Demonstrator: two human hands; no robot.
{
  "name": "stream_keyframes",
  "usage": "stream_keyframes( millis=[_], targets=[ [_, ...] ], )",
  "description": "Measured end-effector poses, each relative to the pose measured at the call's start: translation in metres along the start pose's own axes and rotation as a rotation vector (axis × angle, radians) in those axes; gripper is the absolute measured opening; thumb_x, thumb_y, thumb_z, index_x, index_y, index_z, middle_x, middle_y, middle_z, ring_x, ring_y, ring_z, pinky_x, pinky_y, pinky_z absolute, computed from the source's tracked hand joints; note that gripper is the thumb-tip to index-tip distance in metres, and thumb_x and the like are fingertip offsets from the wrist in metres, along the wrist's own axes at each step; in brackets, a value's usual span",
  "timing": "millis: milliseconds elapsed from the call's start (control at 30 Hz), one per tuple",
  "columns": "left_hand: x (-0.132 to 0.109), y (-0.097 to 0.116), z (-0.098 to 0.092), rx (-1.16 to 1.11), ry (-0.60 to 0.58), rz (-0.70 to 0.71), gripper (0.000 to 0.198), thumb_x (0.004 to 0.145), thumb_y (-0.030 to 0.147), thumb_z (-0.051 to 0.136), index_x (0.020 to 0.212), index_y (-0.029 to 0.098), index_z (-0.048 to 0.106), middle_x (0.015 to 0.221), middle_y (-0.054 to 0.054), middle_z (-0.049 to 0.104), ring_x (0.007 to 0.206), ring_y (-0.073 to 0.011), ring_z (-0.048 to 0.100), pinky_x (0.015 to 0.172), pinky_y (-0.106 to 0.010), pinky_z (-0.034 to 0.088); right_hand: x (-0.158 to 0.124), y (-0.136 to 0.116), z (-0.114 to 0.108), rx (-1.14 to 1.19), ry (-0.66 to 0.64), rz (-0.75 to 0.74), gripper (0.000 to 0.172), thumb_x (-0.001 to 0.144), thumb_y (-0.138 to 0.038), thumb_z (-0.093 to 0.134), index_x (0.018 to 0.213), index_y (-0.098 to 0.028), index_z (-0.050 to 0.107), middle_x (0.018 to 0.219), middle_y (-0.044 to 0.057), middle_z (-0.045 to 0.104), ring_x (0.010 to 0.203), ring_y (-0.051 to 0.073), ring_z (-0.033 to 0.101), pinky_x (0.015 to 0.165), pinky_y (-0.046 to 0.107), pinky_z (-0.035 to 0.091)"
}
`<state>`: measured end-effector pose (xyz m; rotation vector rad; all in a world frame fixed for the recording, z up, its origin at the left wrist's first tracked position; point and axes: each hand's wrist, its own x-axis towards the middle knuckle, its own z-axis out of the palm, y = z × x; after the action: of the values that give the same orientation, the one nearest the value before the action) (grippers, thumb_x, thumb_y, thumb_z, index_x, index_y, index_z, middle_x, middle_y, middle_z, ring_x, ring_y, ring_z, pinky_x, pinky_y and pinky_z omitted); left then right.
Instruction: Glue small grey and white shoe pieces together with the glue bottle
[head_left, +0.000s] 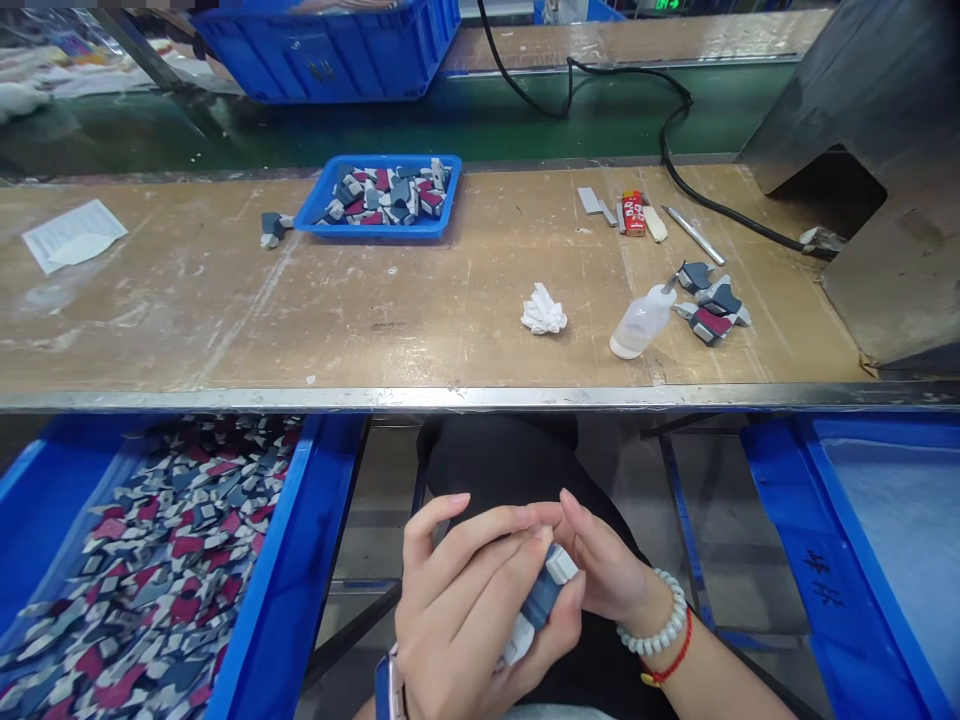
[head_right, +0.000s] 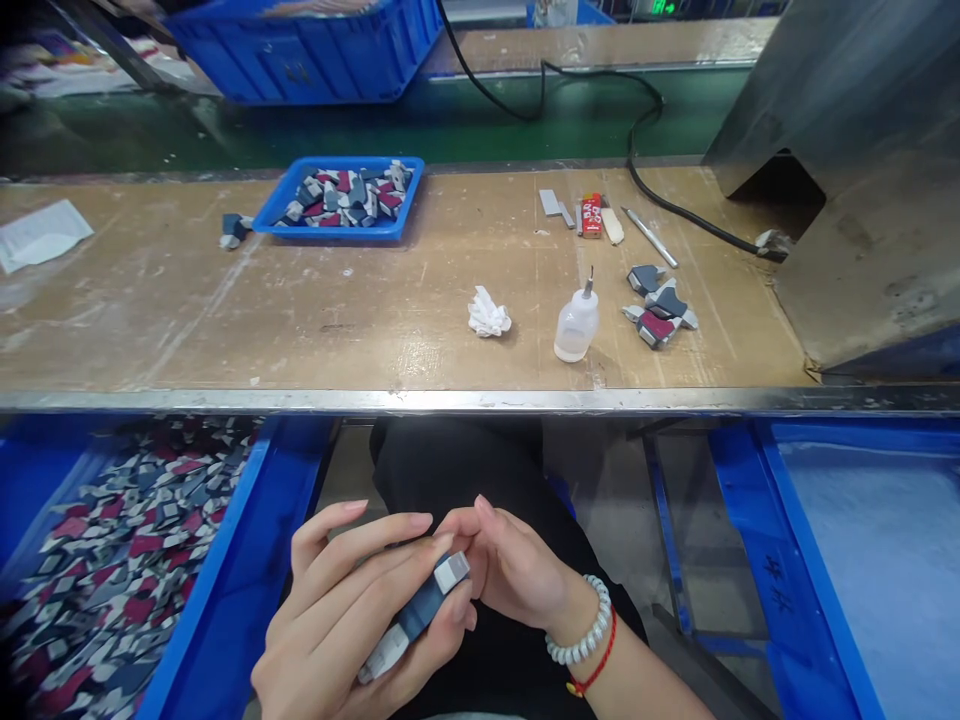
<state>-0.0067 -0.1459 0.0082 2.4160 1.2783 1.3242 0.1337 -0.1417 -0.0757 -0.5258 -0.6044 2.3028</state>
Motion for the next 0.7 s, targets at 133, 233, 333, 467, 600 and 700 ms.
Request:
stream_keyframes(
  millis=[133,233,333,467,600,700],
  targets=[
    [0.0013,-0.0005,0.0003,-0.033,-0.008,-0.011,0.013,0.082,0.011,0.070,0.092,0.019,0.071,0.080,0.003,0.078,0.079,-0.0175,0.074,0.098,-0.036,0.044,0.0008,0.0012,-0.0019,0.033,-0.004,-0.024,0.057,0.092,-0.070,0.051,0.091,-0.015,0.066,0.062,0.000,0.063,0.046,0.010,0.053,0.049,0.023,0.040],
    [0.0019,-0.0010,0.0018,-0.037,0.011,-0.012,0.011,0.084,0.011,0.068,0.092,0.019,0.070,0.080,0.002,0.078,0.078,-0.0167,0.074,0.097,-0.036,0.044,0.0023,0.0017,-0.0020,0.042,0.000,-0.045,0.053,0.091,-0.067,0.056,0.092,-0.016,0.066,0.061,-0.001,0.063,0.046,0.009,0.052,0.048,0.022,0.039],
    [0.0014,-0.0021,0.0030,-0.042,0.016,-0.010,0.010,0.085,0.012,0.067,0.092,0.018,0.070,0.080,0.002,0.079,0.078,-0.0170,0.074,0.096,-0.036,0.043,0.0033,0.0011,-0.0017,0.044,0.005,-0.063,0.050,0.091,-0.065,0.058,0.091,-0.016,0.066,0.061,-0.002,0.062,0.046,0.009,0.050,0.048,0.022,0.038],
    [-0.0001,-0.0041,0.0036,-0.047,0.000,0.007,0.010,0.085,0.012,0.069,0.092,0.017,0.072,0.081,0.001,0.079,0.078,-0.0171,0.075,0.098,-0.036,0.043,0.0034,0.0011,-0.0023,0.026,-0.002,-0.085,0.049,0.093,-0.063,0.056,0.088,-0.016,0.066,0.060,-0.001,0.061,0.046,0.009,0.049,0.048,0.022,0.037],
    [-0.0008,-0.0060,0.0039,-0.059,-0.007,0.021,0.010,0.085,0.010,0.069,0.093,0.016,0.072,0.083,0.000,0.079,0.078,-0.0171,0.075,0.098,-0.036,0.042,0.0018,0.0027,-0.0024,-0.019,-0.042,-0.111,0.053,0.097,-0.064,0.047,0.088,-0.016,0.066,0.058,-0.001,0.060,0.047,0.010,0.049,0.049,0.022,0.040],
    [-0.0013,-0.0076,0.0034,-0.102,-0.022,0.024,0.010,0.083,0.010,0.071,0.092,0.015,0.072,0.081,0.000,0.079,0.078,-0.0170,0.074,0.099,-0.037,0.041,0.0004,0.0030,-0.0026,-0.080,-0.093,-0.136,0.060,0.096,-0.070,0.043,0.089,-0.015,0.066,0.060,0.000,0.059,0.049,0.011,0.051,0.049,0.023,0.042]
  ],
)
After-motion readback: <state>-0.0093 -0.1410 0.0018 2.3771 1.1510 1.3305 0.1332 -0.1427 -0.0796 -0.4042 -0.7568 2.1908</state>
